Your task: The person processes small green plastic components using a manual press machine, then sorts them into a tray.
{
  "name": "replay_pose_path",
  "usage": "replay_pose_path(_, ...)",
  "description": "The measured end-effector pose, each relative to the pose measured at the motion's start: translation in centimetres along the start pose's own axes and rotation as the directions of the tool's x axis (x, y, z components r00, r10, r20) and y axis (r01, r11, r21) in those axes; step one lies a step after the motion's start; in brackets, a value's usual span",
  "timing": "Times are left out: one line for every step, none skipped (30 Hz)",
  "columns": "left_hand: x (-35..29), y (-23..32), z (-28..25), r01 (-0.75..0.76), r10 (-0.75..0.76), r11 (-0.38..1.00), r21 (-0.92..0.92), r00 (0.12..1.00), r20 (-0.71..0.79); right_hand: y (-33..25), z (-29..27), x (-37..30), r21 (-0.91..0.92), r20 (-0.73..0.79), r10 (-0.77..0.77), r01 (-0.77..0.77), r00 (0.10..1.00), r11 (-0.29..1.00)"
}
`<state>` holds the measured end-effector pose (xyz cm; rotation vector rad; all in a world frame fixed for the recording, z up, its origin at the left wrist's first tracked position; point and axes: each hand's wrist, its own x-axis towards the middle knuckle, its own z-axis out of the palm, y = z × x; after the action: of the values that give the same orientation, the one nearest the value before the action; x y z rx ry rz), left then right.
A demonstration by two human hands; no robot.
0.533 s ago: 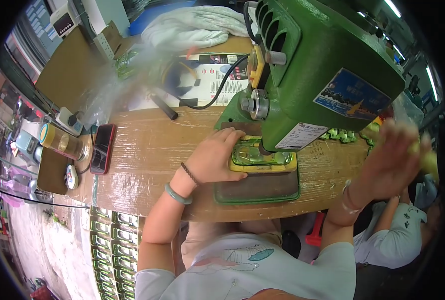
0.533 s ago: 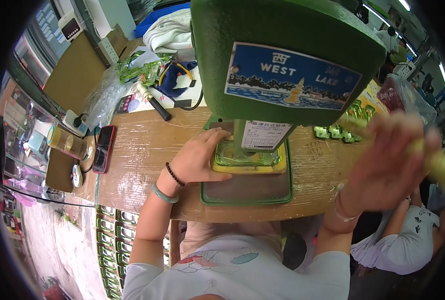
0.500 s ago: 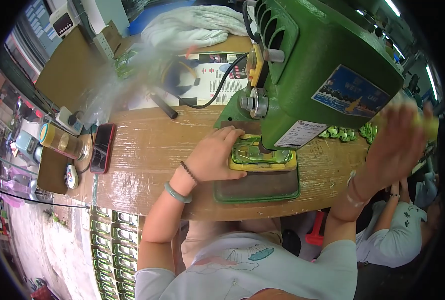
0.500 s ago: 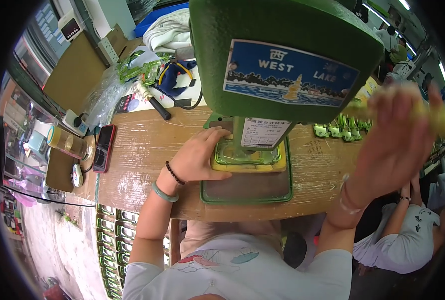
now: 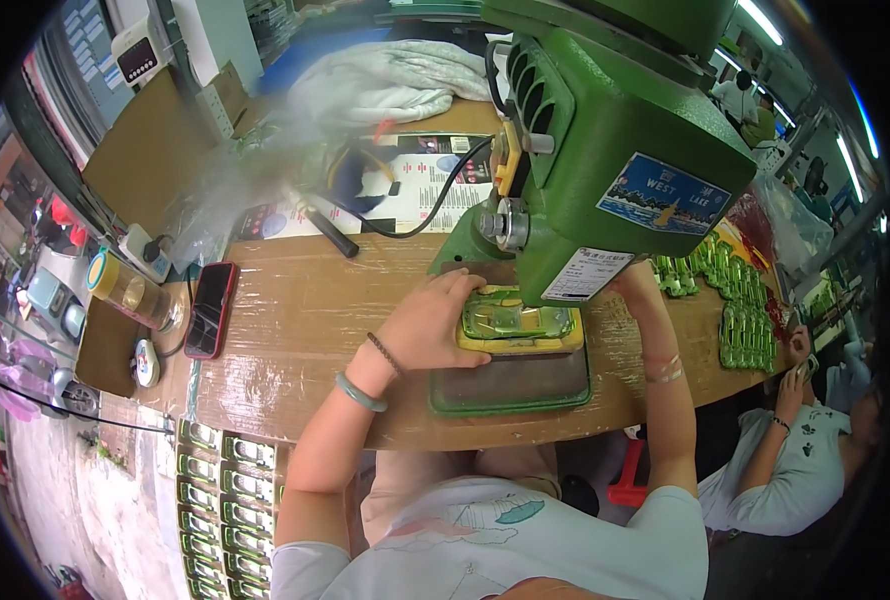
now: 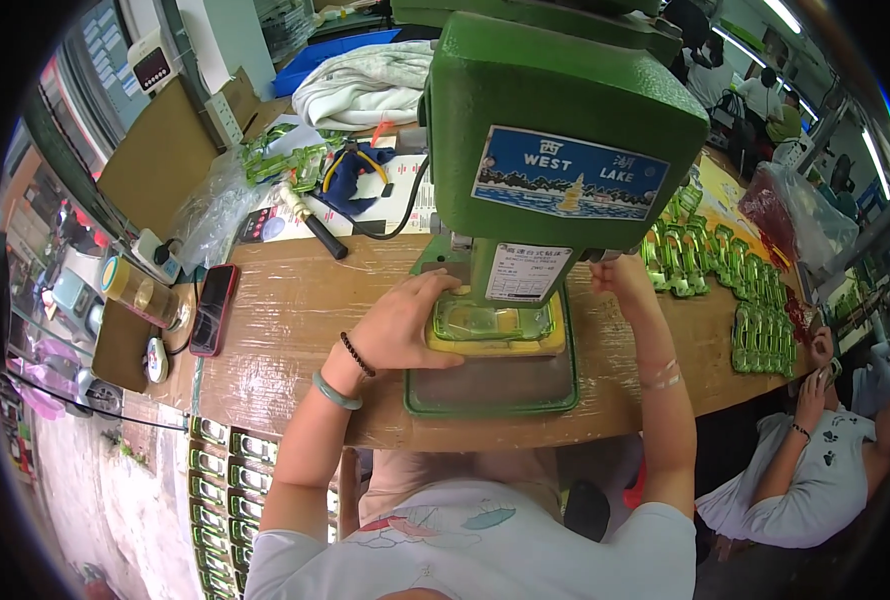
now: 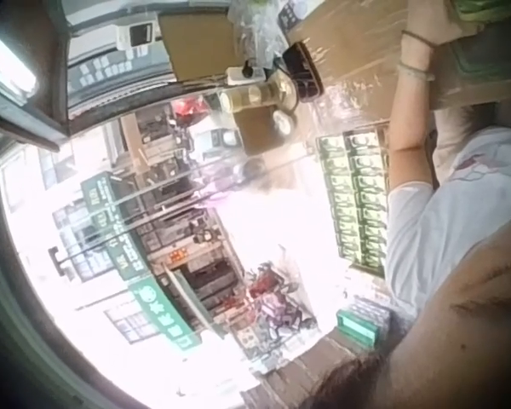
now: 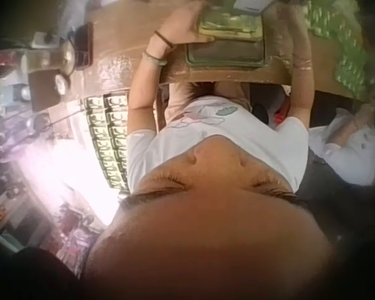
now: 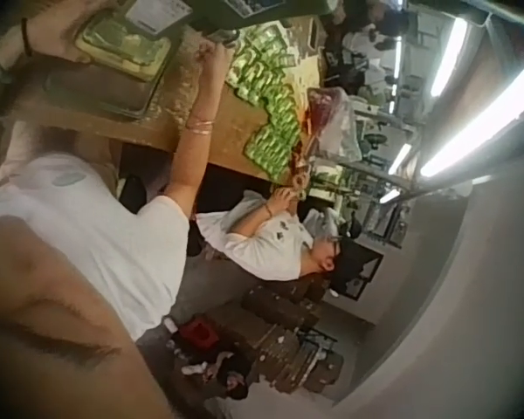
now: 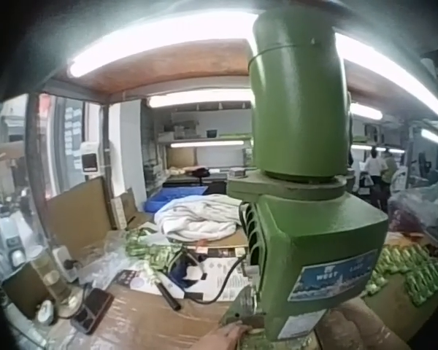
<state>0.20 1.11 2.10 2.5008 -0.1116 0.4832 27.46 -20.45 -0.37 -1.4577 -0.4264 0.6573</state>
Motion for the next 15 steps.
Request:
replay_pose_path(-0.1,-0.1,-0.2,-0.002,0.002,1.0,0.014,1.0,-0.009,-0.1,-0.2,-1.2,-0.085,0.011,-0.042,0.043,0.999,0.995)
replay_pose_path(-0.1,-0.1,-0.2,-0.004,0.004,1.0,0.027,1.0,-0.016,-0.3,-0.3,-2.5,-0.167,0.025,-0.083,0.086,0.996,0.982)
replay_pose_path(-0.2,-0.2,-0.3,-0.006,0.006,1.0,0.027,1.0,-0.012,-0.1,0.7,-3.5,-0.164,0.021,-0.082,0.084,0.996,0.983)
replay_pose_path(-0.2,-0.1,-0.2,0.005,-0.005,0.999,0.031,1.0,-0.017,0.0,2.9,-4.8,-0.338,0.096,-0.203,0.224,0.974,0.914)
replay_pose_path(-0.2,0.0,-0.3,0.014,-0.013,0.999,0.034,1.0,-0.023,-0.4,4.9,-5.8,-0.489,0.189,-0.303,0.358,0.934,0.796)
replay_pose_path(-0.2,-0.1,-0.4,0.009,-0.009,0.999,0.034,1.0,-0.014,-1.3,6.2,-6.6,-0.487,0.18,-0.304,0.353,0.936,0.799)
replay_pose_path(-0.1,-0.2,-0.3,0.041,-0.041,0.999,0.013,0.999,0.007,-2.5,7.4,-7.3,-0.634,0.185,-0.24,0.302,0.953,0.712)
replay_pose_path(0.1,-0.1,-0.4,0.07,-0.07,0.998,-0.003,0.997,0.028,-3.2,7.7,-7.8,-0.759,0.178,-0.178,0.25,0.968,0.601)
replay_pose_path(0.2,0.1,-0.4,0.058,-0.058,0.998,-0.002,0.998,0.037,-3.1,7.4,-7.7,-0.758,0.165,-0.183,0.243,0.969,0.605)
replay_pose_path(0.3,0.2,-0.3,0.06,-0.06,0.998,-0.005,0.998,0.035,-2.9,7.0,-7.4,-0.745,0.196,-0.229,0.297,0.954,0.597)
replay_pose_path(0.5,0.3,-0.3,0.06,-0.06,0.998,-0.008,0.998,0.032,-3.0,6.6,-7.2,-0.732,0.225,-0.275,0.348,0.935,0.585)
replay_pose_path(0.6,0.3,-0.1,0.042,-0.041,0.999,-0.009,0.998,0.041,-3.4,6.3,-7.3,-0.735,0.206,-0.283,0.339,0.937,0.587)
replay_pose_path(0.7,0.2,0.3,0.047,-0.046,0.999,-0.018,0.998,0.04,-3.9,6.0,-7.4,-0.664,0.141,-0.264,0.289,0.954,0.689)
replay_pose_path(0.8,0.1,0.5,0.048,-0.047,0.998,-0.03,0.998,0.041,-4.5,5.6,-7.6,-0.58,0.073,-0.239,0.236,0.968,0.779)
replay_pose_path(0.8,0.2,0.4,0.023,-0.021,0.999,-0.039,0.998,0.055,-5.1,5.4,-7.7,-0.585,0.044,-0.245,0.223,0.969,0.78)
